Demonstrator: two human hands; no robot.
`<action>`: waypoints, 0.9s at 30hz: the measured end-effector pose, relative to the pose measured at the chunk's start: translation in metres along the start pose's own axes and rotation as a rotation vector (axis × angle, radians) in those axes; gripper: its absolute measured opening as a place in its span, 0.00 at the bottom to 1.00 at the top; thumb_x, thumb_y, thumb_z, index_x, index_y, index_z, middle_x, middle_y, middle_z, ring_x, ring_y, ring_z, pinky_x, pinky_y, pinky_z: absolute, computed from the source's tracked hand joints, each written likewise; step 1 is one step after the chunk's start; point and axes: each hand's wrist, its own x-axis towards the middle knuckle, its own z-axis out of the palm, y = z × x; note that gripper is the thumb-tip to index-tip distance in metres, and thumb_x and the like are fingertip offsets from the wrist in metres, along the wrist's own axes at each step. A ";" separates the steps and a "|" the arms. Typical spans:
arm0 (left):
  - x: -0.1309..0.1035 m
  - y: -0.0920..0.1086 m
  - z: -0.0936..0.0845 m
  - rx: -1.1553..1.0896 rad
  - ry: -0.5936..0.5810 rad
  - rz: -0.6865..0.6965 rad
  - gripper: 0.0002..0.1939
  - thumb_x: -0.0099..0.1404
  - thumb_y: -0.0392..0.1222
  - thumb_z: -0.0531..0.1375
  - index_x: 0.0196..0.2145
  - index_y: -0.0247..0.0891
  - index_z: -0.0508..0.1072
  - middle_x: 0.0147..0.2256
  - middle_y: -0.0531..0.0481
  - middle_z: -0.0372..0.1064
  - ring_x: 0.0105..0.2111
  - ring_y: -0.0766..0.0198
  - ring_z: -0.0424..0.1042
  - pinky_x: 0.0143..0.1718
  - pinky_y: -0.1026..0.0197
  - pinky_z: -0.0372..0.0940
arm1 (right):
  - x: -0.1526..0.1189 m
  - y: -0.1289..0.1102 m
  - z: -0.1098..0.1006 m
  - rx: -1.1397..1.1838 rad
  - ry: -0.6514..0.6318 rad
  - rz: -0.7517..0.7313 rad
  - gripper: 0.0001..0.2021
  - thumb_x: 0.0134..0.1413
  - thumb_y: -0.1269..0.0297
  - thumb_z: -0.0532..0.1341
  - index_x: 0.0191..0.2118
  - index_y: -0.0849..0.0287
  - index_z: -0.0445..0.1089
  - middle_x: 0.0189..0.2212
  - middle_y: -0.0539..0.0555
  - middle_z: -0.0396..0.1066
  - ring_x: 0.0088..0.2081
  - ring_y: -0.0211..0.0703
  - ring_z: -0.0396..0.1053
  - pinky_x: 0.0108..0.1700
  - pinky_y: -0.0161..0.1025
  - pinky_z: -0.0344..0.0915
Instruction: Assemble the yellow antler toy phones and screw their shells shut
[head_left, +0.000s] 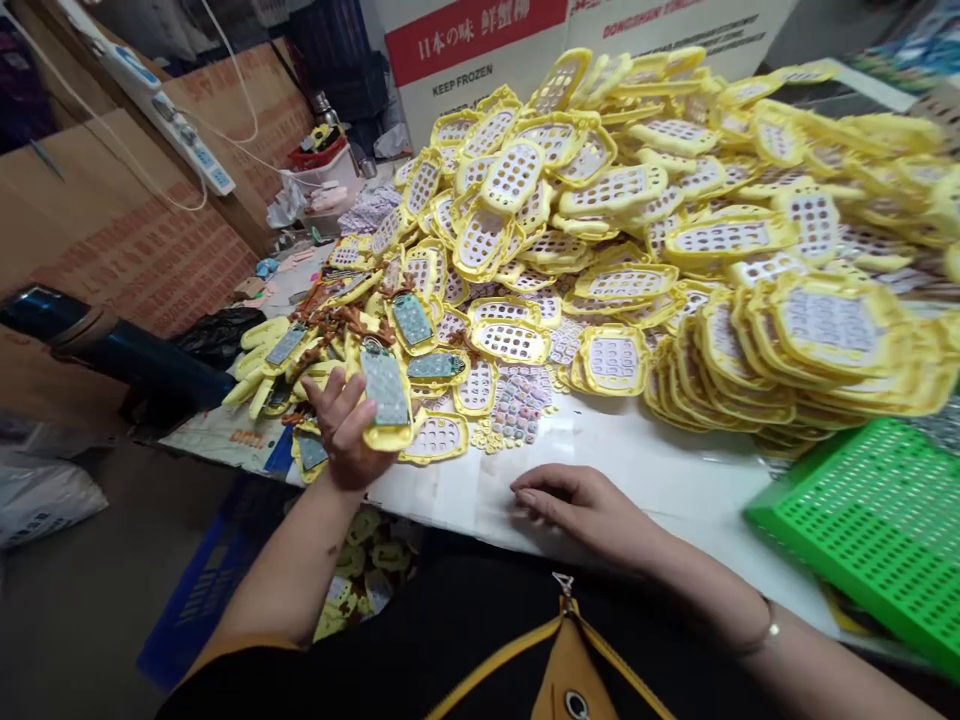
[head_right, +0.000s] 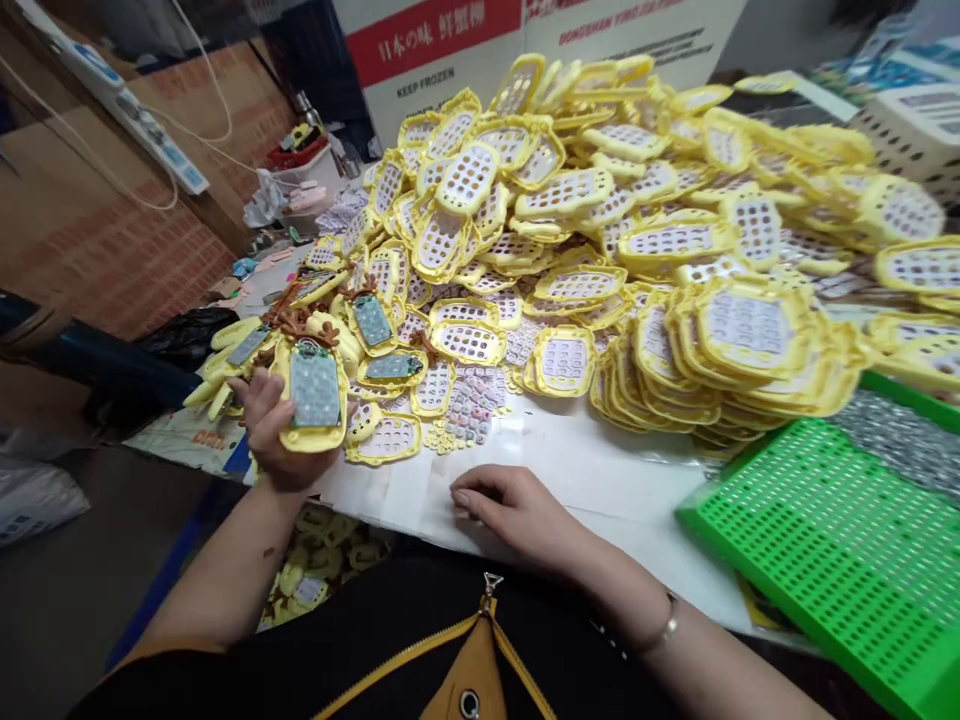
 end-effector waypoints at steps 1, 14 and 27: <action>-0.006 0.013 0.006 -0.051 0.023 -0.060 0.28 0.44 0.48 0.72 0.37 0.44 0.60 0.54 0.41 0.65 0.63 0.45 0.54 0.62 0.33 0.41 | 0.004 -0.006 0.002 0.112 -0.002 0.007 0.18 0.52 0.48 0.60 0.36 0.60 0.73 0.30 0.55 0.74 0.31 0.42 0.71 0.35 0.40 0.69; -0.010 0.120 0.022 -1.558 -0.713 -1.157 0.41 0.45 0.50 0.73 0.56 0.44 0.66 0.62 0.40 0.58 0.61 0.42 0.58 0.58 0.45 0.59 | 0.002 -0.016 -0.008 0.501 0.226 -0.323 0.20 0.45 0.56 0.69 0.44 0.57 0.69 0.37 0.50 0.75 0.40 0.40 0.71 0.44 0.39 0.68; 0.003 0.119 0.031 -1.643 -0.686 -1.734 0.15 0.61 0.41 0.60 0.44 0.31 0.75 0.55 0.36 0.68 0.38 0.53 0.77 0.37 0.52 0.73 | 0.007 -0.012 -0.078 -1.625 0.766 -0.258 0.12 0.56 0.78 0.52 0.40 0.68 0.73 0.45 0.67 0.73 0.51 0.54 0.64 0.50 0.48 0.60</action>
